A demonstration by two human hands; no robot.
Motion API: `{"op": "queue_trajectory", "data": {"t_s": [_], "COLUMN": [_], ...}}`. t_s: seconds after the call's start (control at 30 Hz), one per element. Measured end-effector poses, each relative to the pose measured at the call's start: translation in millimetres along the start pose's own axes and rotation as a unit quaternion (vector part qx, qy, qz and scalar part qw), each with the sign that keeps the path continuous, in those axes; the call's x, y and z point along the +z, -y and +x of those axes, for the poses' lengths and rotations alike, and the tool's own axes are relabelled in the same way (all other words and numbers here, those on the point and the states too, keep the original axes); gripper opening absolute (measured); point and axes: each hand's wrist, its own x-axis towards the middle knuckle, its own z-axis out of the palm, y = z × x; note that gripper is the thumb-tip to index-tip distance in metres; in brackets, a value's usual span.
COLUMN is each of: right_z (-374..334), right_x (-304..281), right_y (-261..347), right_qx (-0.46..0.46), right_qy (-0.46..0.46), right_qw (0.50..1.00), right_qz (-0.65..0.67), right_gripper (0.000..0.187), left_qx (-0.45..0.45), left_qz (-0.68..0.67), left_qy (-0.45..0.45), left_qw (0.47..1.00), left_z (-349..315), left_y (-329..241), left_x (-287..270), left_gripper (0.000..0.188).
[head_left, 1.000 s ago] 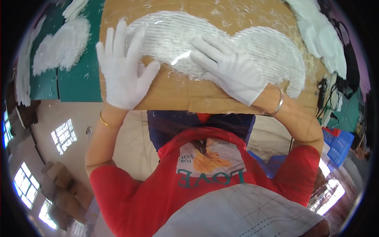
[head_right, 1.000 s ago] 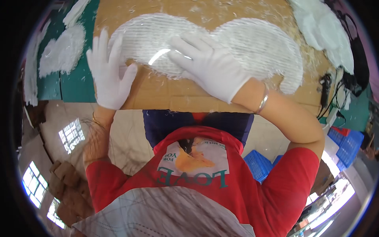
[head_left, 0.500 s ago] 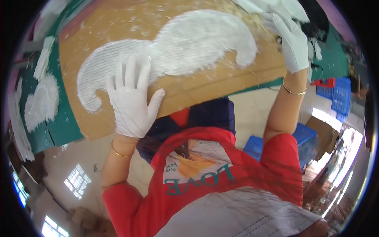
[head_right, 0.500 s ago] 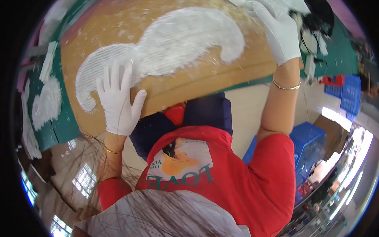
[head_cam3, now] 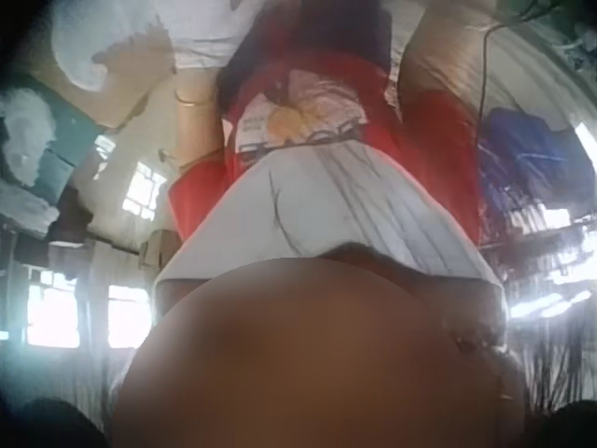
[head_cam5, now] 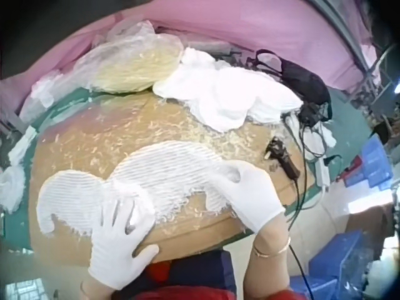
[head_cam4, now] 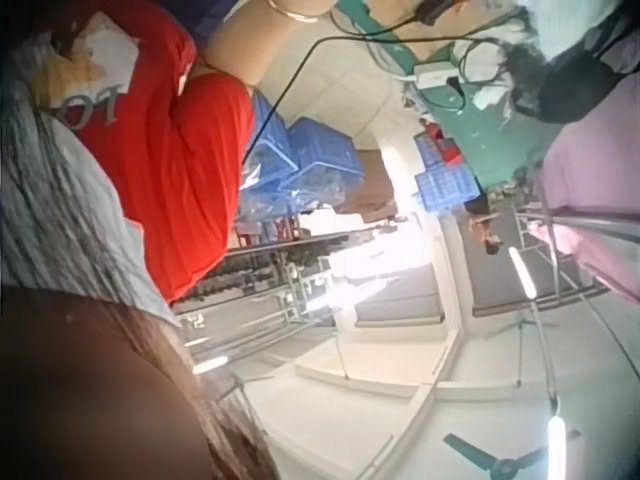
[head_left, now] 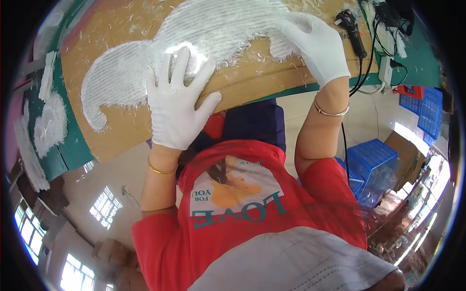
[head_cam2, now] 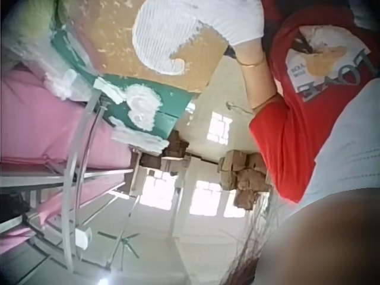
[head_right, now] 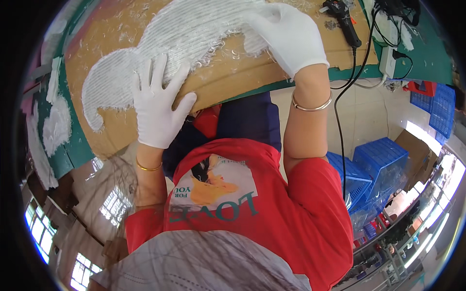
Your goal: Assembling white decorative angel wings by attaching fluffy white fibers to a base template using a hot glue gun.
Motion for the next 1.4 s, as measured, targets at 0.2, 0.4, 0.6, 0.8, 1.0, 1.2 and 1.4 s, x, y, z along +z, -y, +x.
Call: {"op": "queue_trajectory", "data": {"t_s": [0.2, 0.4, 0.6, 0.8, 1.0, 1.2, 1.4], "right_z": [5, 22, 25, 29, 27, 33, -2], "right_x": [-2, 4, 9, 10, 14, 16, 12], "right_y": [-8, -18, -14, -11, 0, -34, 0], "right_qx": [-0.028, -0.054, -0.023, -0.018, 0.037, -0.135, -0.024], "right_qy": [-0.041, -0.046, -0.076, -0.089, -0.070, -0.115, -0.082], "right_qw": [0.998, 0.994, 0.989, 0.979, 0.985, 0.953, 0.986], "right_qz": [0.041, -0.081, -0.124, -0.182, -0.153, -0.246, -0.142], "right_gripper": [0.040, 0.040, 0.044, 0.043, 0.041, 0.053, 0.070], "left_qx": [0.004, -0.010, -0.007, -0.008, -0.009, 0.012, -0.006], "left_qz": [0.007, 0.020, 0.002, -0.022, -0.042, -0.050, -0.018], "left_qy": [0.011, 0.014, 0.014, 0.021, 0.006, -0.013, 0.034], "left_qw": [1.000, 1.000, 1.000, 1.000, 0.999, 0.999, 0.999], "left_z": [3, 1, 0, 1, -2, 3, 1], "left_y": [-1, -2, 2, 2, 3, 3, 2], "left_x": [-1, -3, -1, -5, -1, -2, -3], "left_gripper": [0.051, 0.047, 0.047, 0.050, 0.050, 0.045, 0.050]}}
